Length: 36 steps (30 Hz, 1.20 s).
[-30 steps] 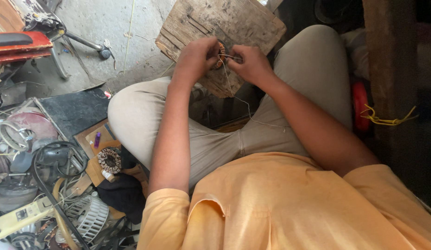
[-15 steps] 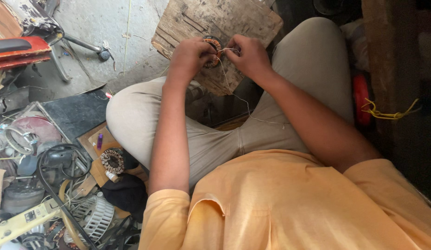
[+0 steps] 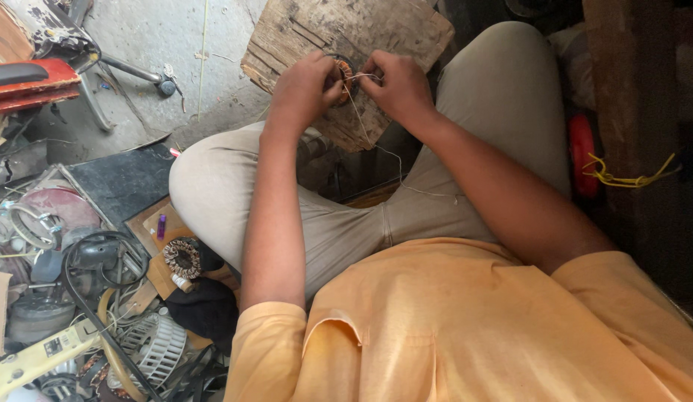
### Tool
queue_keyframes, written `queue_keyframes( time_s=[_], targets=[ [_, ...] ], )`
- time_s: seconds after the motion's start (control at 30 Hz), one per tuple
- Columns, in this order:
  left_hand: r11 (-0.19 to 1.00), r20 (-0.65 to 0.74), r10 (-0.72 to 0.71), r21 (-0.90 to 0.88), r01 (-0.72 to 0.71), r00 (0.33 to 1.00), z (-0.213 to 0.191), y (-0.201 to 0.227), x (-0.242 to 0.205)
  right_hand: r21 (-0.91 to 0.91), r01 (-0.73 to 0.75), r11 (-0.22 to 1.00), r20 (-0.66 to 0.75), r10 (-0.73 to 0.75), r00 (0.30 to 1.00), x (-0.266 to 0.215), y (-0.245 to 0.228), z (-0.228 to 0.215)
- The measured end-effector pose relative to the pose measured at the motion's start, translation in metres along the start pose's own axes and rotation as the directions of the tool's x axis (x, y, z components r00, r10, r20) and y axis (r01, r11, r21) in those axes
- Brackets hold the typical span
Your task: The person sits cross-legged on the floor and winds a thin white wire around a small orange toroidal core placed on a wooden block. They use both hands to guide the wire and create neat, tight loops around the core.
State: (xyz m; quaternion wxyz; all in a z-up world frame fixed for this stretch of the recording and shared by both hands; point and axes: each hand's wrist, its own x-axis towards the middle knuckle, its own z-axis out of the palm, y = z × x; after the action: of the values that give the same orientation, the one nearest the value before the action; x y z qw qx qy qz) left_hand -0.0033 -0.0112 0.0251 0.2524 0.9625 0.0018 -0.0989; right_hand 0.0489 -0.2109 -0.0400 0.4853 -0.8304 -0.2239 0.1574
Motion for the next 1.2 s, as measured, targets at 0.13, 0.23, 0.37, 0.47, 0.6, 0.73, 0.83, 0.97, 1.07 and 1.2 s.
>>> queue_keyframes(
  time_s=[0.13,0.23,0.37,0.47,0.6,0.73,0.83,0.97,1.07,1.2],
  targets=[
    [0.998,-0.055,0.063,0.025,-0.061,0.997,0.004,-0.002,0.000,0.000,0.001,1.000,-0.027,-0.001,1.000,0.000,0.000,0.002],
    [0.998,-0.049,0.061,0.036,-0.059,0.997,0.007,-0.002,0.001,-0.009,-0.019,1.000,-0.010,0.019,1.000,0.001,0.006,0.005],
    [0.999,-0.046,0.051,0.008,-0.051,0.998,0.005,-0.009,-0.001,0.061,0.062,0.996,-0.013,-0.061,0.998,0.004,0.013,0.006],
    [0.989,0.063,0.036,-0.143,-0.027,0.997,-0.006,-0.027,-0.003,0.127,0.111,0.986,0.014,-0.114,0.993,0.005,0.010,0.007],
    [0.983,0.026,0.111,-0.149,-0.106,0.994,-0.015,-0.046,-0.008,0.225,0.031,0.974,0.090,-0.053,0.995,0.007,-0.006,0.008],
    [0.980,0.074,0.077,-0.188,-0.062,0.994,-0.015,-0.054,-0.011,0.279,-0.019,0.960,0.094,-0.007,0.996,0.006,-0.020,0.006],
    [0.981,0.081,0.078,-0.184,-0.062,0.994,-0.016,-0.055,-0.010,0.317,0.028,0.948,0.068,-0.053,0.996,0.007,-0.027,0.003],
    [0.976,0.075,0.081,-0.209,-0.064,0.994,-0.018,-0.055,-0.008,0.326,0.015,0.945,0.097,-0.049,0.994,0.007,-0.031,0.000],
    [0.977,0.085,0.069,-0.208,-0.050,0.994,-0.019,-0.054,-0.008,0.322,0.044,0.946,0.092,-0.078,0.993,0.006,-0.033,0.000],
    [0.979,0.095,0.023,-0.202,-0.004,0.995,-0.020,-0.051,-0.010,0.284,0.052,0.957,0.089,-0.081,0.993,0.006,-0.035,0.000]
  ],
)
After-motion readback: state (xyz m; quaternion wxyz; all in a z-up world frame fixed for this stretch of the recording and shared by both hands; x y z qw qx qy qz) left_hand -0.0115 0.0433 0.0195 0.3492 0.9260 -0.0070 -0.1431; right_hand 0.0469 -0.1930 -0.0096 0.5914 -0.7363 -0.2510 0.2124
